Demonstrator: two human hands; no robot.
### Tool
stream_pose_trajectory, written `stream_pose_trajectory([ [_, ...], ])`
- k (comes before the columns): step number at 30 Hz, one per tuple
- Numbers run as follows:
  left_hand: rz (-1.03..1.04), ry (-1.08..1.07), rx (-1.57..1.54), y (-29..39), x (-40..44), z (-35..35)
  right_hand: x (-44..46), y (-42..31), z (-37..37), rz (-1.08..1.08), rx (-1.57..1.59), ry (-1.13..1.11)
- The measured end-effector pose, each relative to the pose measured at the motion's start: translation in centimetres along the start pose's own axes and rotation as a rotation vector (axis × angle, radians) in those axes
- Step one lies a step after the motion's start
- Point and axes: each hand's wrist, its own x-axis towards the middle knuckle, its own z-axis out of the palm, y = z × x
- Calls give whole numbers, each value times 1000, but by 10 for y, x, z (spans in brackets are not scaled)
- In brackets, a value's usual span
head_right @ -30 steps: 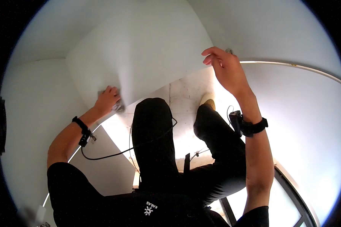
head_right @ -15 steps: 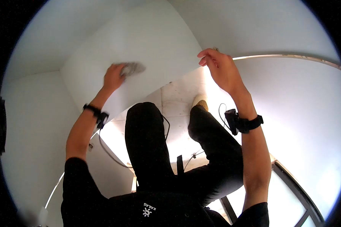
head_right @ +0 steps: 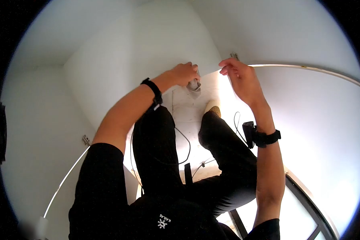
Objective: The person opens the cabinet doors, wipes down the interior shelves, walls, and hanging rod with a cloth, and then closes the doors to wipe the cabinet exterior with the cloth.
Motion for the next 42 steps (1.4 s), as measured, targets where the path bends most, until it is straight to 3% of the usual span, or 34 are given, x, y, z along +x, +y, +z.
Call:
stream_pose_trajectory([
  [5,73,100,111,-68,-105,9,-1,-3,0,-9,12,-19],
  [11,-312,-266,64,-74,-292,21,-3,2,3,-48,48,-89],
  [15,-471,-473,8,-49,-356,55,-2,0,3,37,-10,-100],
  [16,-469,-471,11,-43,-367,62,-3,2,3,11,34,-101],
  [18,-432,-272,80,-36,-376,73,-3,8,2,-22,83,-96],
  [21,-304,-214,35,-65,-369,83,1,27,3,-153,62,-84],
  [22,-415,-375,117,-66,-359,81,0,25,1,-150,39,-144],
  [23,-406,-199,73,-68,-363,82,-2,20,0,-38,72,-158],
  [25,-435,25,48,-52,-351,56,-5,0,-1,-68,-66,-134],
  [31,-493,266,49,-64,-224,26,-9,4,-5,12,-87,-113],
  [33,-497,184,18,-68,-191,13,-10,-2,-8,4,-78,-76],
  [37,-334,355,-343,-48,-120,-42,-18,-32,-38,-3,-228,-60],
  [39,-222,455,-530,-12,-69,-91,-31,-47,-66,-25,-140,26],
  [42,-69,765,-778,51,-10,-143,-51,-90,-99,-4,-245,190],
])
